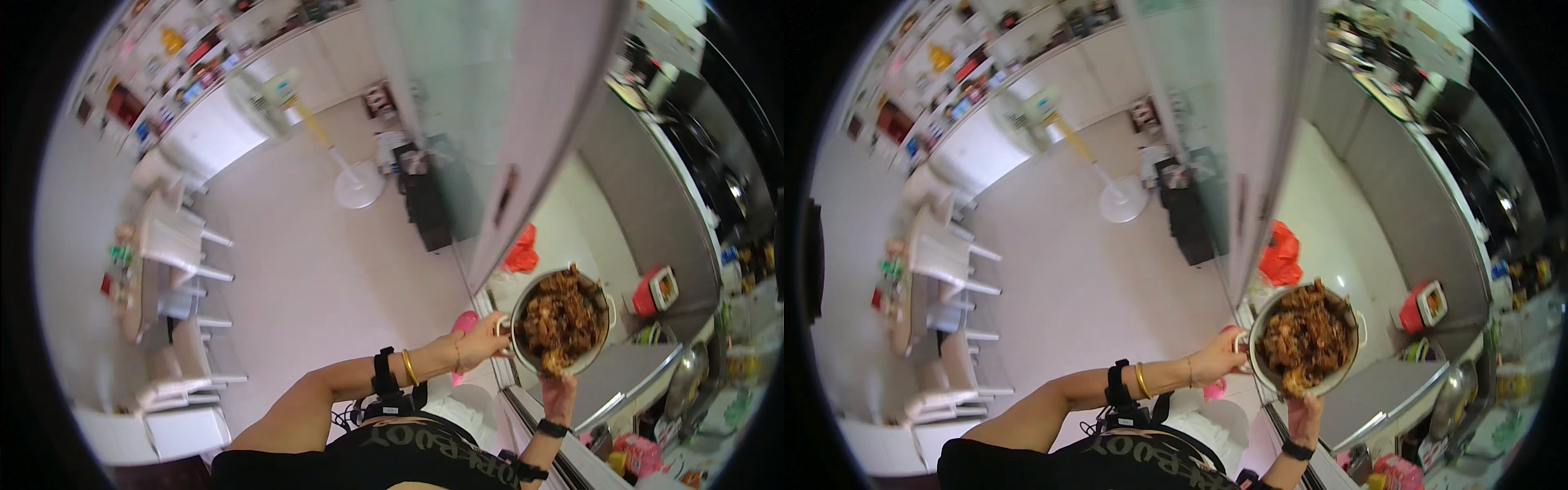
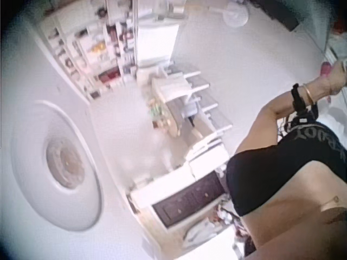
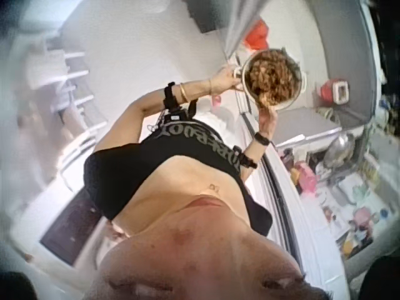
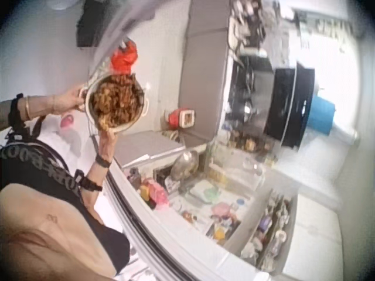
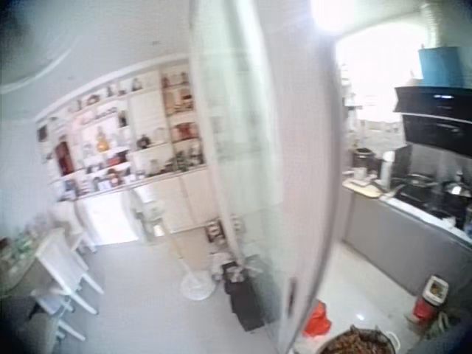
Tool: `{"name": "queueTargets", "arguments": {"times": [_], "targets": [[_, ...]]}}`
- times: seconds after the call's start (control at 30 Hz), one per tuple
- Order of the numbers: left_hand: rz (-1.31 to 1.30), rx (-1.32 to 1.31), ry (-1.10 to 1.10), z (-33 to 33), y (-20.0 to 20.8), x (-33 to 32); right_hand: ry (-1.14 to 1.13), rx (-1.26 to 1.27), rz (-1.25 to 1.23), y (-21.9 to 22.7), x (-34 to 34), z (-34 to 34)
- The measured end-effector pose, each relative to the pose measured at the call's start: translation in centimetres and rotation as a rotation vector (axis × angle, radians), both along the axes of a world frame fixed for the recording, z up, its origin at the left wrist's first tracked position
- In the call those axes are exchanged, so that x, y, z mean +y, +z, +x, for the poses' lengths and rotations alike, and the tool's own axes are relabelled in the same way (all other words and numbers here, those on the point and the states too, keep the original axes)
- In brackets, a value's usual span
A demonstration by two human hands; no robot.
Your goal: Cooking meat in a frying pan and transferring it to a bowl.
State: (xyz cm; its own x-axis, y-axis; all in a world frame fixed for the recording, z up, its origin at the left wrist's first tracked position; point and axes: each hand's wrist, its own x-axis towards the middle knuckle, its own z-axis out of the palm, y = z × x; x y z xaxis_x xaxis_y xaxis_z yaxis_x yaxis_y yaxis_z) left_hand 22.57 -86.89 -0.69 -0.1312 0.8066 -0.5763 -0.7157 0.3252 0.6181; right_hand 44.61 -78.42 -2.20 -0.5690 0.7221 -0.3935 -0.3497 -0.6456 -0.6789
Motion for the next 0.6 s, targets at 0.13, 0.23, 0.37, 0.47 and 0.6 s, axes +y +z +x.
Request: {"name": "queueTargets", "arguments": {"times": [0.13, 0.23, 0.37, 0.47, 0.6], "targets": [[-0.047, -0.029, 0.097, 2.1, -0.1, -5.5, 0.182, -0.117, -0.038, 0.3, -2.3, 2.0], [-0.037, -0.080, 0.241, 3.4, -0.4, -8.4, 0.422, -0.111, -0.104, 0.5, -1.3, 1.9], [-0.078, -0.081, 0.426, 3.7, -2.2, -12.8, 0.700, -0.192, -0.047, 0.7, -0.4, -3.4], [0.015, -0.119, 0.692, 1.5, -0.4, -15.0, 0.894, -0.127, -0.031, 0.2, -0.4, -9.8], [0.047, -0.067, 0.905, -0.8, 1.1, -20.1, 1.119, -0.043, -0.050, 0.9, -3.8, -17.4]]}}
